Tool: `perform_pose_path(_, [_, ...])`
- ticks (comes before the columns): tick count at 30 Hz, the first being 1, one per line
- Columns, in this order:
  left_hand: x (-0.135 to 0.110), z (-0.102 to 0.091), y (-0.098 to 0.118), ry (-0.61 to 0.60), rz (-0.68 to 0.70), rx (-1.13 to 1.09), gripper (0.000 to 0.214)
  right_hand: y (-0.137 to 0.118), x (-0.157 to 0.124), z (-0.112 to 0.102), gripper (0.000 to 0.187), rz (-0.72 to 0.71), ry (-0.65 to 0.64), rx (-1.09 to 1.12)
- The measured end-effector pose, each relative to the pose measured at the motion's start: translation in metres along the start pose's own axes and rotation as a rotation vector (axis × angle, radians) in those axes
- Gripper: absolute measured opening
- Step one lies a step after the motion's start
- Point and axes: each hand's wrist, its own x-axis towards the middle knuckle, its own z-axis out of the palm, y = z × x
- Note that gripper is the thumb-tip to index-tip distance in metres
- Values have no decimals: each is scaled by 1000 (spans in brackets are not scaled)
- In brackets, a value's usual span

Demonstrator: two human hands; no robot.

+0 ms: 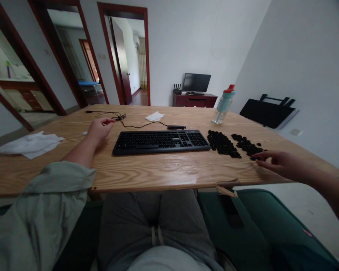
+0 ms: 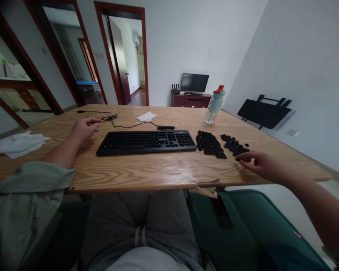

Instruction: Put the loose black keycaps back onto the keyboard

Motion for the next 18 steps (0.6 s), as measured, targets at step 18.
perform_pose_path(18, [-3,2,8,-5,18,-47,32,-85,17,35,13,-236,-57,-286])
